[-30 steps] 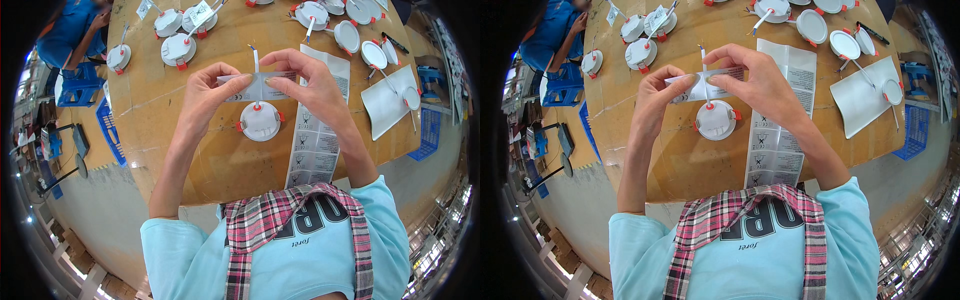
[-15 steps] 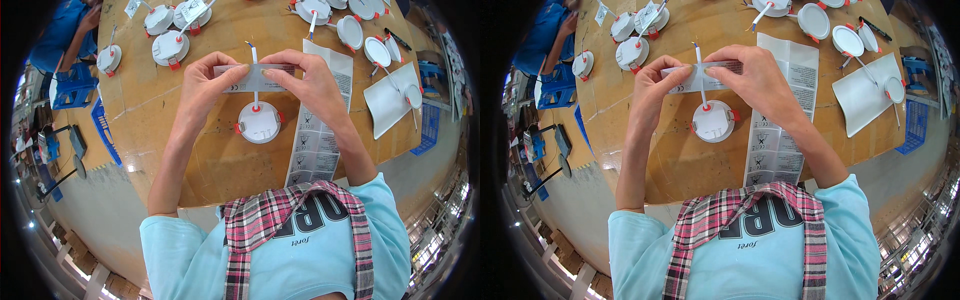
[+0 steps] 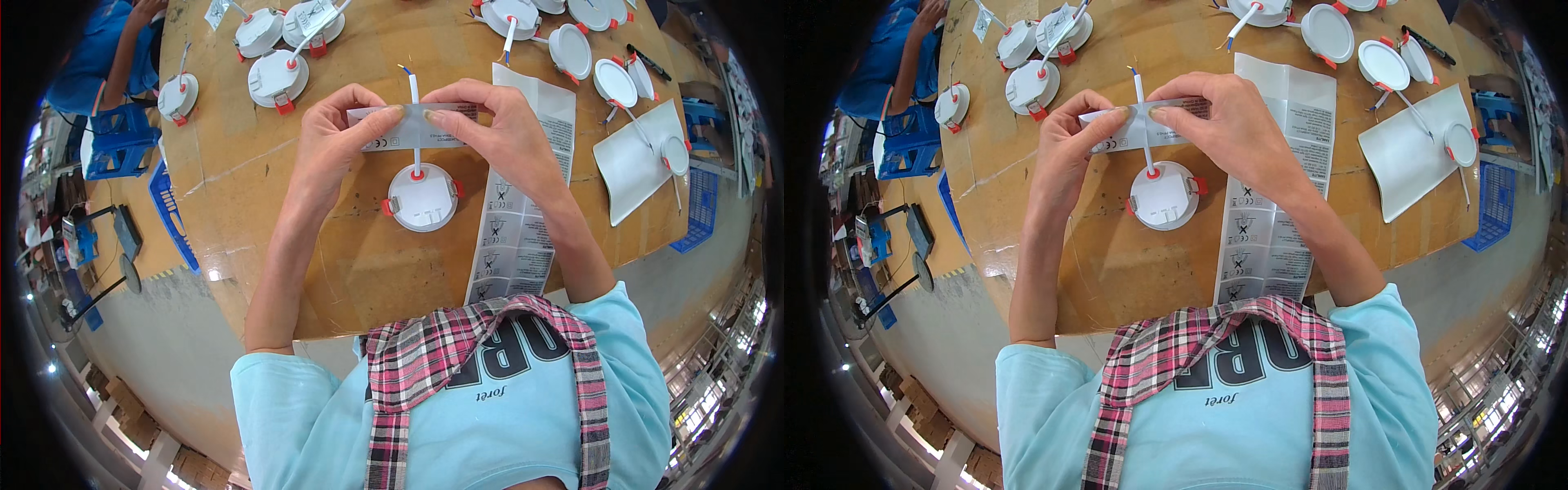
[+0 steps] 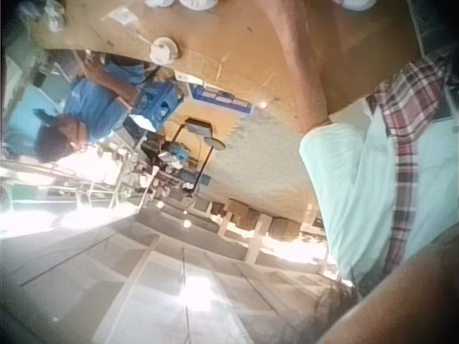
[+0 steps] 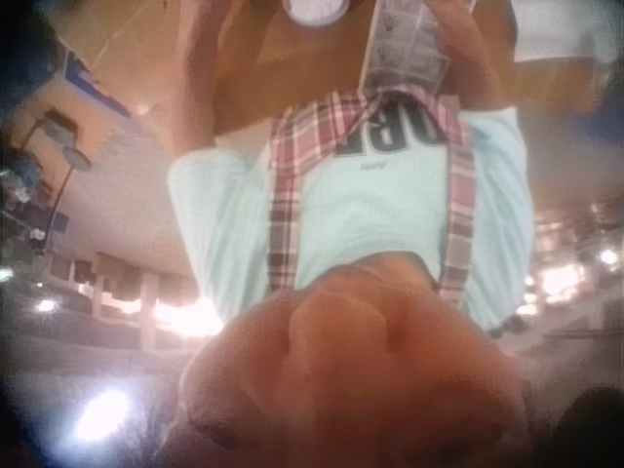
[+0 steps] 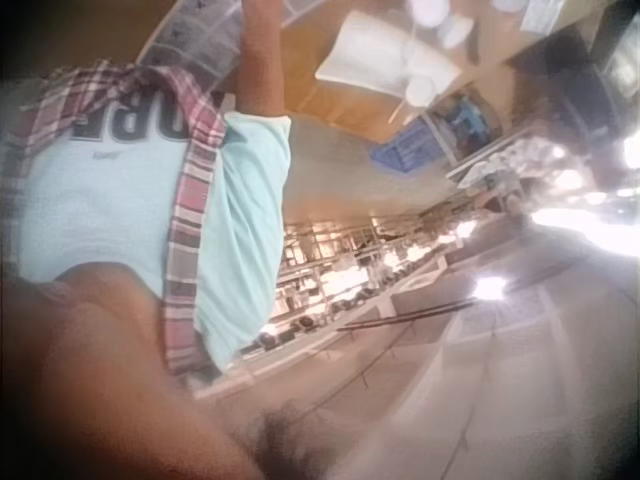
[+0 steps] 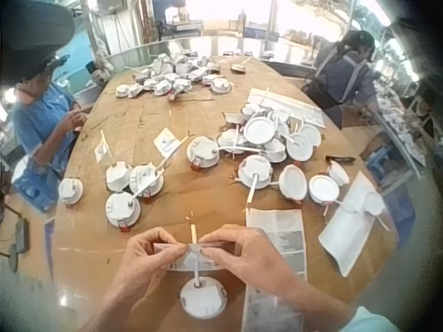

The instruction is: Applying technical specification stickers to LED light fixtures and threading electrical wires through them.

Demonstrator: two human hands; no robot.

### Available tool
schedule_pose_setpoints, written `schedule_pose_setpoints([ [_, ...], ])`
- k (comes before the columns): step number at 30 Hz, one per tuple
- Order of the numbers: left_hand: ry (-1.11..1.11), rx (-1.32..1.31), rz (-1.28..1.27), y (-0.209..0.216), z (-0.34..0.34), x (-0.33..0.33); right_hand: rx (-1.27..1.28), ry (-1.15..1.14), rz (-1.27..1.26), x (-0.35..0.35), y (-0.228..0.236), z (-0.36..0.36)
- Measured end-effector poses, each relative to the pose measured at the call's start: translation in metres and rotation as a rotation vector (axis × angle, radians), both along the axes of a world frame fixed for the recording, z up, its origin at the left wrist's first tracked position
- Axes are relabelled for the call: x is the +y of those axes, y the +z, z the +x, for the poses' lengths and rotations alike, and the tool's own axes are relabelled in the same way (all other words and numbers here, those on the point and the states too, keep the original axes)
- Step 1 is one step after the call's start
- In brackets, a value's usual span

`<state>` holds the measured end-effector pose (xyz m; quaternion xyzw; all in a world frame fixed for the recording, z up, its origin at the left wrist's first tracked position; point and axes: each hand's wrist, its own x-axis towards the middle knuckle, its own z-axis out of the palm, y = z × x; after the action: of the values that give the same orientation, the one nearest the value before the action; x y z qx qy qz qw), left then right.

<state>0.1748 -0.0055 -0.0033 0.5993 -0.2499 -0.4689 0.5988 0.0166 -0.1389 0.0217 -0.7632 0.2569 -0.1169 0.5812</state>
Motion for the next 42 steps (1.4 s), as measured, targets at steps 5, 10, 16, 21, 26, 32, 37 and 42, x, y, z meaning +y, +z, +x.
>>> schedule_pose_setpoints([
  [5, -0.004, 0.024, -0.027, 0.0, 0.0, -0.001, -0.028, 0.005, 0.0, -0.001, -0.002, -0.001],
  [10, -0.011, 0.019, -0.031, -0.002, 0.0, -0.001, -0.057, 0.014, 0.001, -0.001, -0.005, -0.001],
  [16, -0.047, 0.025, -0.004, -0.006, 0.003, -0.001, -0.049, 0.016, -0.016, -0.004, -0.006, -0.001],
  [21, -0.043, 0.018, -0.007, -0.007, 0.003, -0.001, -0.025, 0.016, -0.02, -0.003, -0.006, 0.0],
  [26, -0.057, 0.043, -0.028, -0.004, 0.002, -0.001, -0.016, 0.013, -0.024, -0.003, -0.001, -0.001],
  [32, -0.065, 0.039, -0.013, -0.002, 0.002, -0.001, -0.002, 0.015, -0.018, -0.003, 0.002, 0.0],
  [37, -0.05, 0.051, -0.021, -0.003, 0.002, -0.002, -0.008, 0.025, -0.031, -0.004, 0.002, 0.001],
  [42, -0.06, 0.033, -0.018, -0.006, 0.003, -0.001, 0.017, 0.025, -0.036, -0.004, 0.002, 0.0],
])
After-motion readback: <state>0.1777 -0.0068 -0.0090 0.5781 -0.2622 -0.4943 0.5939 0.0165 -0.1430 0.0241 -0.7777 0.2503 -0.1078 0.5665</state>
